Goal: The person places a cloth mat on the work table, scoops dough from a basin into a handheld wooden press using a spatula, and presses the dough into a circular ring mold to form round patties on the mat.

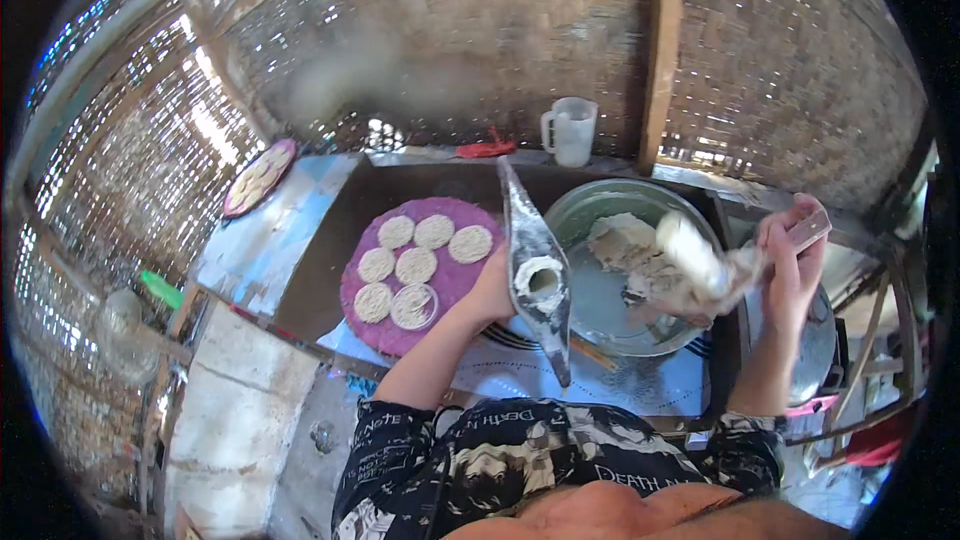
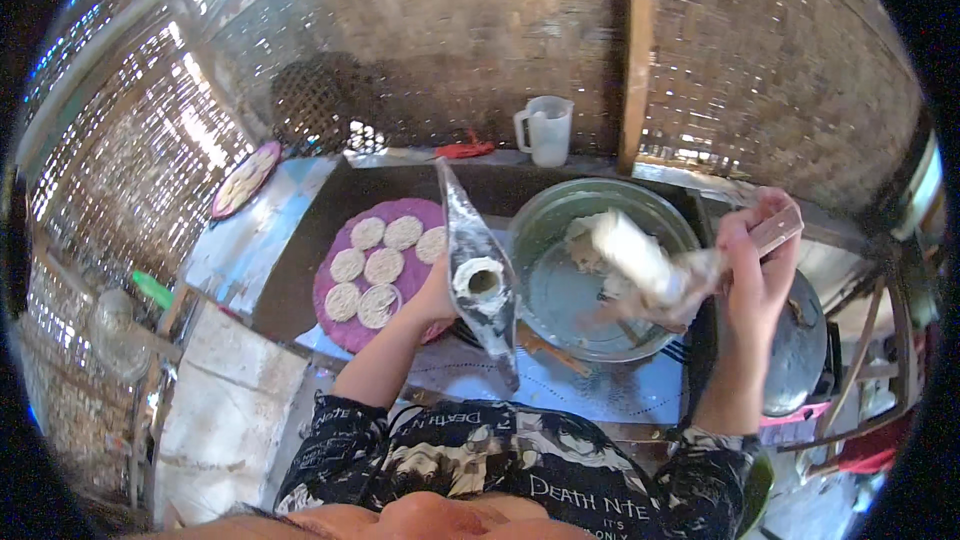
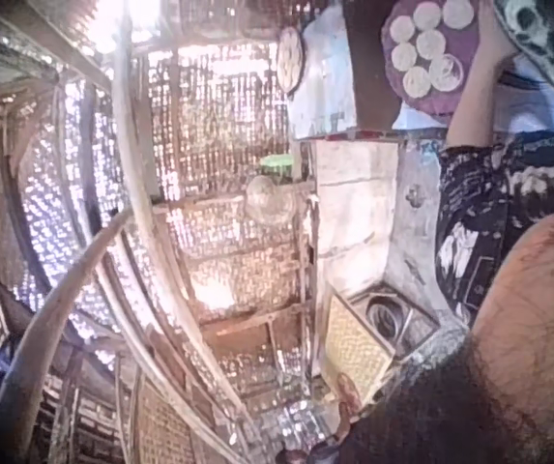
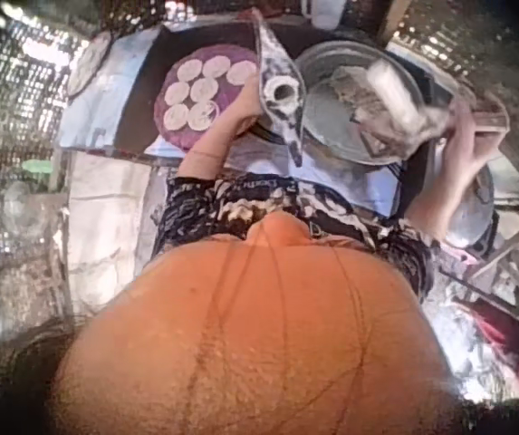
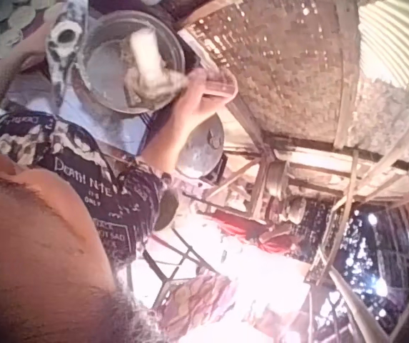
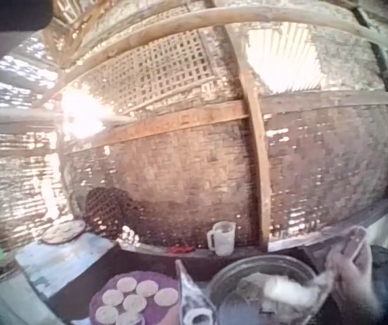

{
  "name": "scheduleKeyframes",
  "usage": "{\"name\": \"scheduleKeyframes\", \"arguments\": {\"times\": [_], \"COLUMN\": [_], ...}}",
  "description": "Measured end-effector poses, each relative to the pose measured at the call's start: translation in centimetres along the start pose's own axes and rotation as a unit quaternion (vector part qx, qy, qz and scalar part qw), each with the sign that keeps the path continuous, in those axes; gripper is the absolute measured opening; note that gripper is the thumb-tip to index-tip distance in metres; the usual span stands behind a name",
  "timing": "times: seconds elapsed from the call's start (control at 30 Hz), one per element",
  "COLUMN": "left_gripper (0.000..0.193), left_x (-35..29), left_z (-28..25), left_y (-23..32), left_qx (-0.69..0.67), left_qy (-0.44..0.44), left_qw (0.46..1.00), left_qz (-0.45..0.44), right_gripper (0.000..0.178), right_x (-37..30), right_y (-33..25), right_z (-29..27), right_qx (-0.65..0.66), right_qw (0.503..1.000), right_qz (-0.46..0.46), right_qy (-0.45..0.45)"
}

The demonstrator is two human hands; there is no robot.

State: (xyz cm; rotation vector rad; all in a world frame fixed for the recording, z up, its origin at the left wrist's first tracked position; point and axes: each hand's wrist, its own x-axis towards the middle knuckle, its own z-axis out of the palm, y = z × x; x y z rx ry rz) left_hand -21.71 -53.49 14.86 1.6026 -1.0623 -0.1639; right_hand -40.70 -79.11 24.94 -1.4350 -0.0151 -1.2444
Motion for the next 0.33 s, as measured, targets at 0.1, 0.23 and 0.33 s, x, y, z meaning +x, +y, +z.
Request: {"name": "scheduleKeyframes", "arguments": {"times": [0.1, 0.23, 0.33], "left_gripper": [0.037, 0.039, 0.022], "left_x": [1.6, 4.8, 5.6], "left_z": [1.4, 2.6, 0.4], "left_y": [0.0, 1.6, 1.9], "left_qx": [-0.213, -0.387, -0.341], "left_qy": [-0.104, 0.077, 0.142], "left_qw": [0.969, 0.917, 0.897], "left_qz": [-0.067, 0.057, 0.241], "right_gripper": [0.029, 0.025, 0.035], "right_x": [-0.6, -4.2, -4.8], "right_y": [2.9, 9.0, 11.8], "right_z": [2.9, 5.7, 4.8], "right_qx": [0.108, 0.232, 0.221], "right_qw": [0.977, 0.963, 0.947], "right_qz": [-0.038, 0.141, 0.191], "right_qy": [0.181, 0.001, -0.133]}}
